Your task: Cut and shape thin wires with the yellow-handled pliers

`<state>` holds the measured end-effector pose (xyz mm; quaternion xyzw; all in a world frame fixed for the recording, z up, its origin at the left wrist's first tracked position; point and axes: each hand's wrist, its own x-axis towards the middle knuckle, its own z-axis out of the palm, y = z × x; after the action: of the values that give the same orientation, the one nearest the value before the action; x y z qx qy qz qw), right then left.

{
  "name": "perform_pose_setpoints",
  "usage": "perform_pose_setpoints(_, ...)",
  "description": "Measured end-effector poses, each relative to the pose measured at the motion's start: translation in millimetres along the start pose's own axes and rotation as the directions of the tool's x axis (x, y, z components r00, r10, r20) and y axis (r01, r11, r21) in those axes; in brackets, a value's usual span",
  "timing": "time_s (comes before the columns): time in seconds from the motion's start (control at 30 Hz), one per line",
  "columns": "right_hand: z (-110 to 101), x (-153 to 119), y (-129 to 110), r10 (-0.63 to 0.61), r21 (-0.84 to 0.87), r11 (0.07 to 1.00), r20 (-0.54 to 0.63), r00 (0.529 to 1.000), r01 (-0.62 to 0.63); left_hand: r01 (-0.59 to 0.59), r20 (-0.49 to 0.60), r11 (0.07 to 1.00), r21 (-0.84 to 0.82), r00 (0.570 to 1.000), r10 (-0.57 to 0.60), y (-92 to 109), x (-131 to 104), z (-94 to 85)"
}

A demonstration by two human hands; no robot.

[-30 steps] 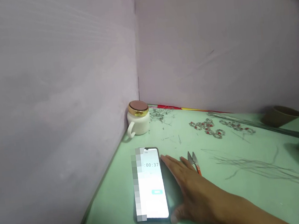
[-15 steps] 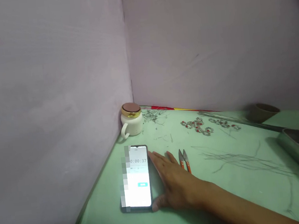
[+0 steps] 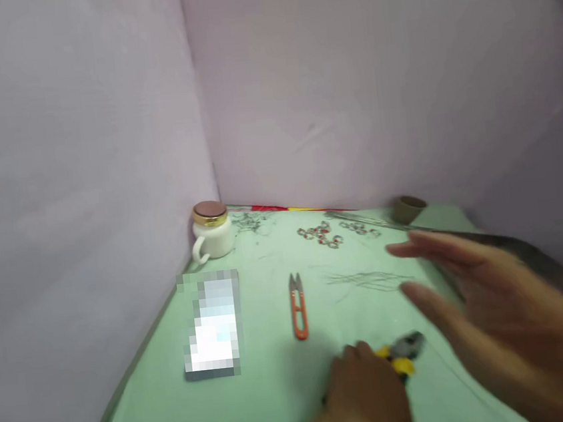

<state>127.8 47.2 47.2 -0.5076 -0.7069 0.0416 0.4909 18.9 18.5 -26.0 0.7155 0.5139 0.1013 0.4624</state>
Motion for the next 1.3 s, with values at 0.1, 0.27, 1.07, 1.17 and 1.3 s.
perform_pose_setpoints(0.1, -38, 0, 34, 0.255, 0.080, 0.966, -0.103, 0.961, -0.248, 0.051, -0.134, 0.996, 0.079, 0.990, -0.040, -2, 3, -14.0)
perform_pose_setpoints(0.27, -44, -18, 88, 0.543, 0.276, 0.704, 0.385, 0.747, -0.654, 0.011, -0.201, 0.996, 0.083, 0.980, 0.006, -13, -12, -19.9)
perform_pose_setpoints(1.07, -9, -82, 93, 0.382, 0.529, 0.124, 0.755, 0.533, -0.839, -0.032, -0.141, 0.973, -0.231, 0.990, -0.001, -19, -22, -22.0)
perform_pose_setpoints(1.17, -13, -84, 95, 0.385, 0.517, 0.103, 0.767, 0.513, -0.850, -0.023, -0.143, 0.968, -0.251, 0.990, -0.013, -11, -27, -31.4)
perform_pose_setpoints(1.3, -14, -85, 89, 0.403, 0.523, 0.153, 0.742, 0.536, -0.839, -0.006, -0.035, 0.961, -0.275, 0.999, -0.004, -8, -31, -25.8)
